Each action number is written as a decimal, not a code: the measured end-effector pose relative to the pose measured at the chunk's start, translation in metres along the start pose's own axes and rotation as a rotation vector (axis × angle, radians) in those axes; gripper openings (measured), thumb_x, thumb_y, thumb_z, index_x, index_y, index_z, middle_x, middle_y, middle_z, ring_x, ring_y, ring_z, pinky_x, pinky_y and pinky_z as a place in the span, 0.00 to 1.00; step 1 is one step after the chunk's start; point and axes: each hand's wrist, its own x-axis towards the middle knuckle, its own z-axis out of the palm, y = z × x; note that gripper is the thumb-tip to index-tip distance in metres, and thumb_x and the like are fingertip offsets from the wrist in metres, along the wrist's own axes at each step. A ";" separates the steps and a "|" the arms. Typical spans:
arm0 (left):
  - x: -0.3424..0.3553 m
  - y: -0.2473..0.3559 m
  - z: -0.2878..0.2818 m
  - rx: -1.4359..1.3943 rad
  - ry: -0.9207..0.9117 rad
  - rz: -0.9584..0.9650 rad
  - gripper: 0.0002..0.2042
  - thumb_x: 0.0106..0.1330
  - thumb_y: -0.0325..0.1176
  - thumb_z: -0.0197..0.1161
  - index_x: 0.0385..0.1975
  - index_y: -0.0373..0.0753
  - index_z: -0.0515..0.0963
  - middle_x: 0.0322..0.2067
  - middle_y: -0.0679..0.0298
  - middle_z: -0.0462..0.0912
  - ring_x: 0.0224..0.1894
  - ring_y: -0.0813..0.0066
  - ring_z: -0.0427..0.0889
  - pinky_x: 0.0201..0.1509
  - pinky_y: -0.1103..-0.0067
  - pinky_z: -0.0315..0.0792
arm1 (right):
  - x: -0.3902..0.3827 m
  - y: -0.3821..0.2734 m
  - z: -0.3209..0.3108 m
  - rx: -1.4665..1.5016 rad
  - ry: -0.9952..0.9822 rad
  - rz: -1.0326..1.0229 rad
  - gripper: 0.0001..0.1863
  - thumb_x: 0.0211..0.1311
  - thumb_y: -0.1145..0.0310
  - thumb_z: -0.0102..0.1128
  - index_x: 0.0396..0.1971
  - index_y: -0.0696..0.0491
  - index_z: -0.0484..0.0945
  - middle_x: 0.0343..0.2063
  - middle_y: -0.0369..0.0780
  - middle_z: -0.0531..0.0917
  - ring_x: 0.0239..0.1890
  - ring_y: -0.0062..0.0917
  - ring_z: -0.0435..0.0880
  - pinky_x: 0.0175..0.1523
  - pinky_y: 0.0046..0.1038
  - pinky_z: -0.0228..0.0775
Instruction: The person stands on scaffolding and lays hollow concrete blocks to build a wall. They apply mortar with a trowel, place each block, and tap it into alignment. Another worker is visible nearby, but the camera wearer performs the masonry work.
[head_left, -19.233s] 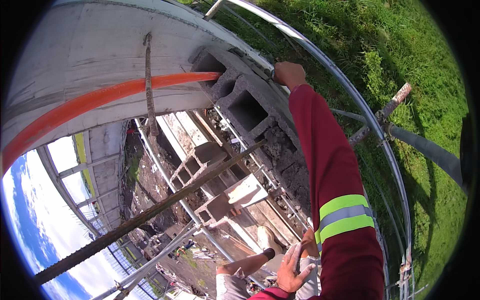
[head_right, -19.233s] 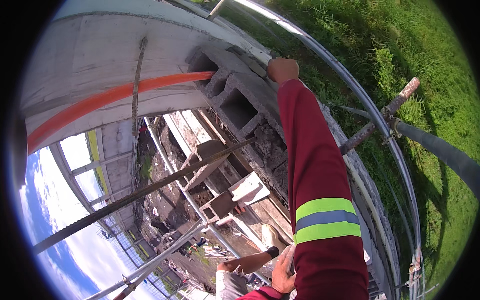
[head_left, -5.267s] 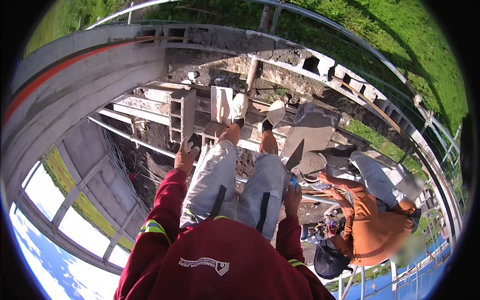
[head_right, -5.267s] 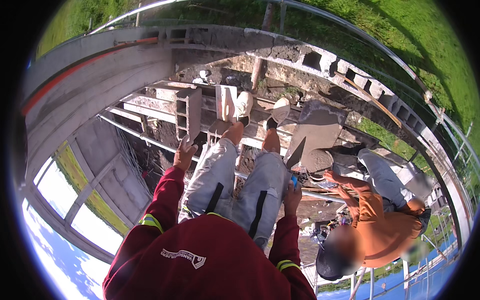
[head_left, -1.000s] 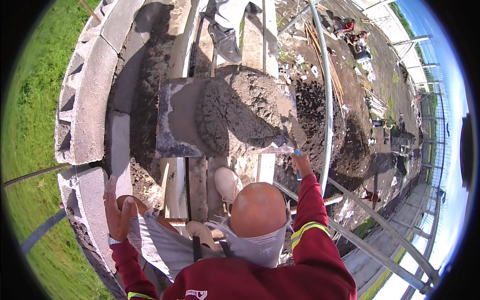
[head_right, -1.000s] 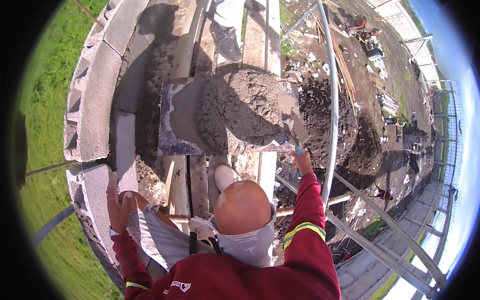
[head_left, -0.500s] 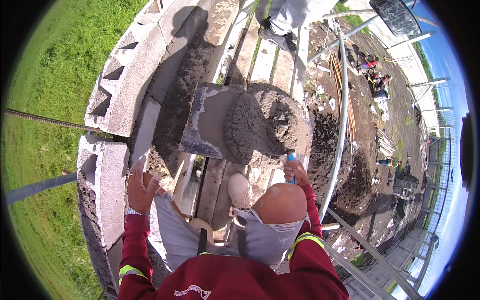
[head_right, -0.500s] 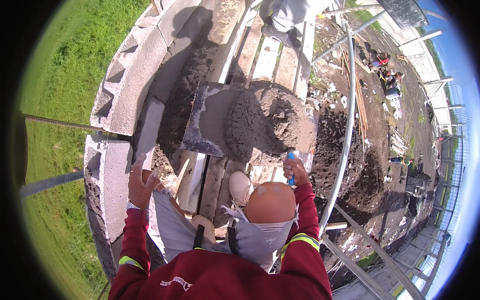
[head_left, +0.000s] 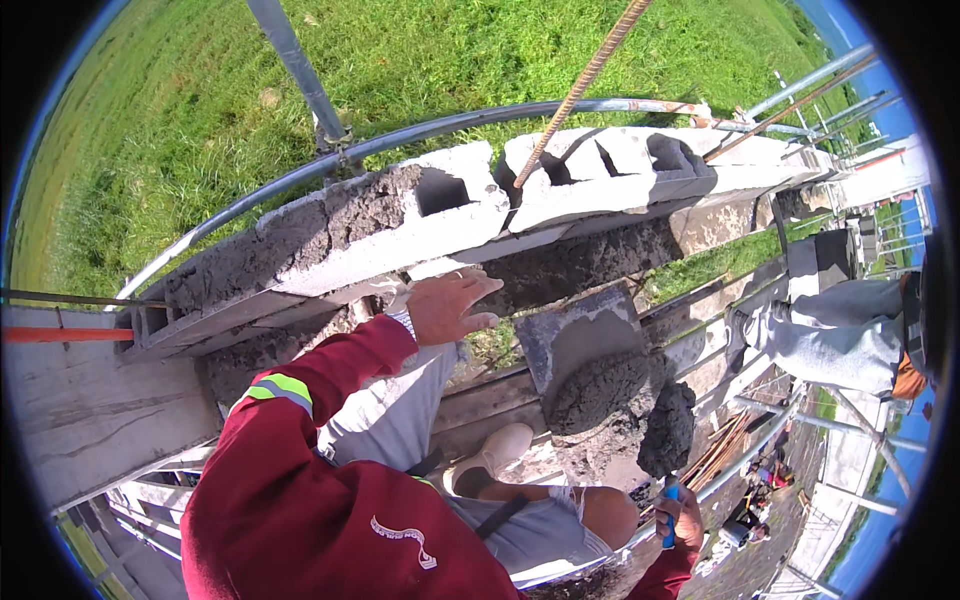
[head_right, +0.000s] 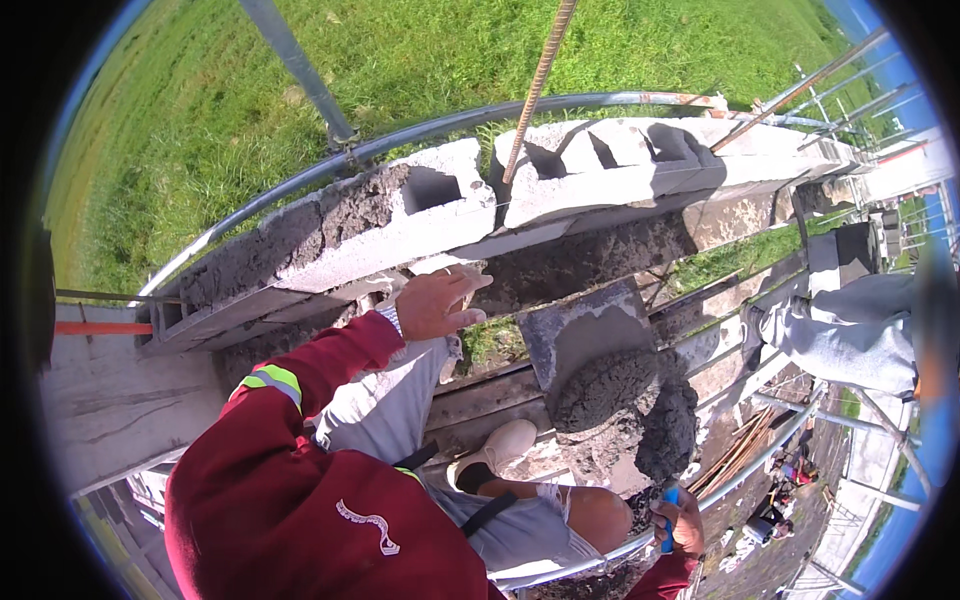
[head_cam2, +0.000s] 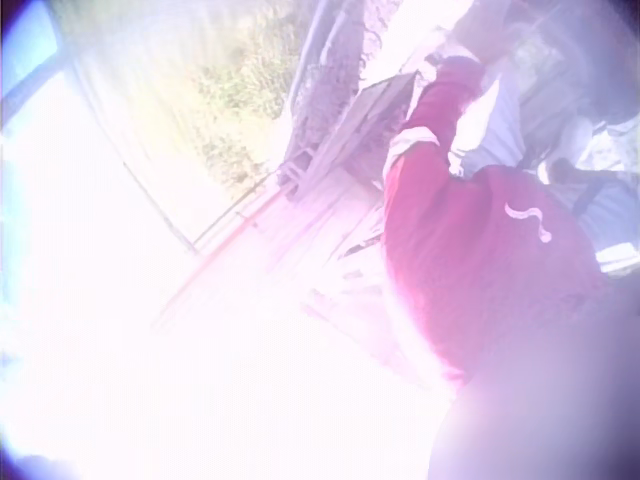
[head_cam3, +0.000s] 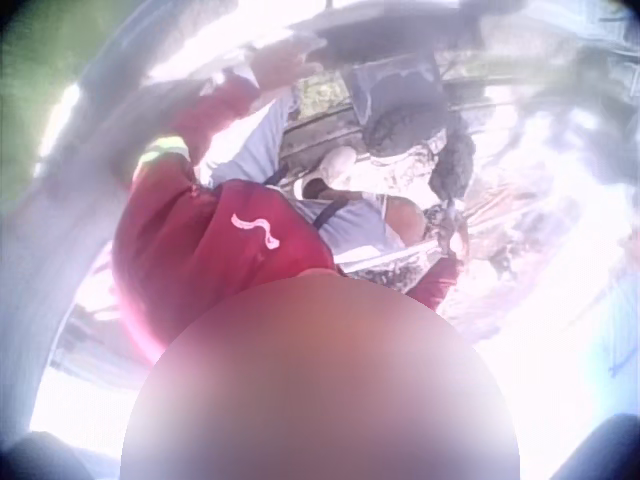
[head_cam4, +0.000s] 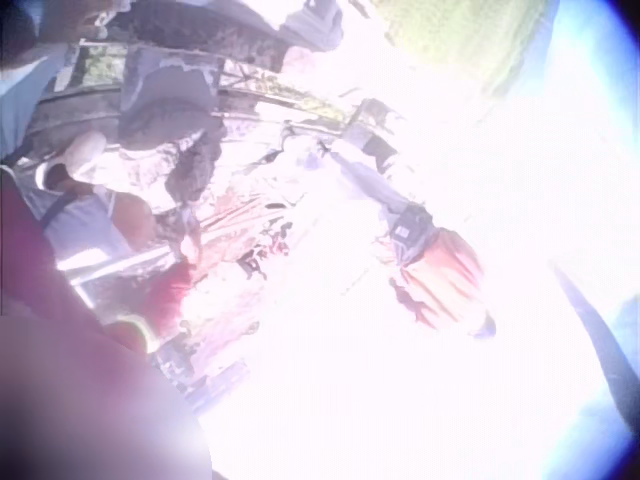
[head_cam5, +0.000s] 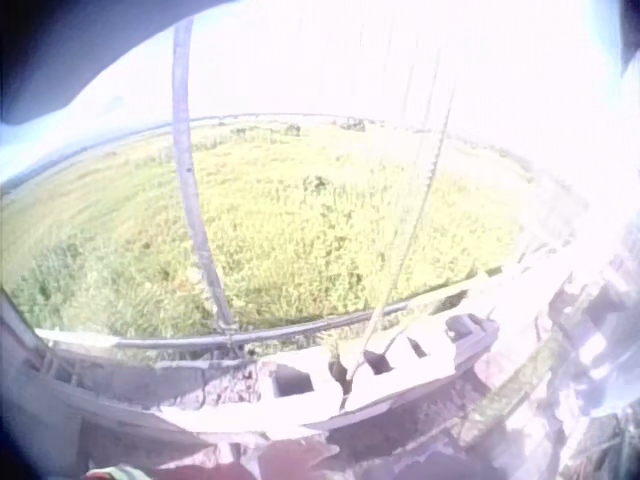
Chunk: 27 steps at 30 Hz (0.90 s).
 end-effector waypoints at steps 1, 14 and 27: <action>-0.003 -0.002 -0.001 -0.020 0.015 -0.010 0.32 0.76 0.58 0.58 0.70 0.42 0.72 0.62 0.49 0.80 0.59 0.49 0.82 0.64 0.60 0.74 | 0.000 -0.030 0.012 -0.060 0.012 0.051 0.09 0.59 0.74 0.66 0.31 0.51 0.73 0.15 0.34 0.74 0.10 0.17 0.68 0.12 0.22 0.59; -0.116 0.029 0.000 -0.415 0.450 -0.167 0.20 0.74 0.40 0.64 0.61 0.39 0.80 0.59 0.51 0.84 0.65 0.52 0.79 0.72 0.61 0.70 | 0.081 -0.304 0.230 -0.648 -0.584 -0.291 0.15 0.57 0.66 0.75 0.38 0.55 0.79 0.20 0.31 0.74 0.16 0.12 0.69 0.19 0.21 0.57; -0.103 0.025 0.003 -0.356 0.412 -0.148 0.21 0.71 0.37 0.66 0.62 0.37 0.80 0.56 0.50 0.84 0.61 0.51 0.81 0.71 0.64 0.70 | 0.127 -0.327 0.348 -1.531 0.519 -1.735 0.16 0.64 0.67 0.65 0.51 0.50 0.79 0.36 0.45 0.88 0.31 0.42 0.89 0.38 0.42 0.81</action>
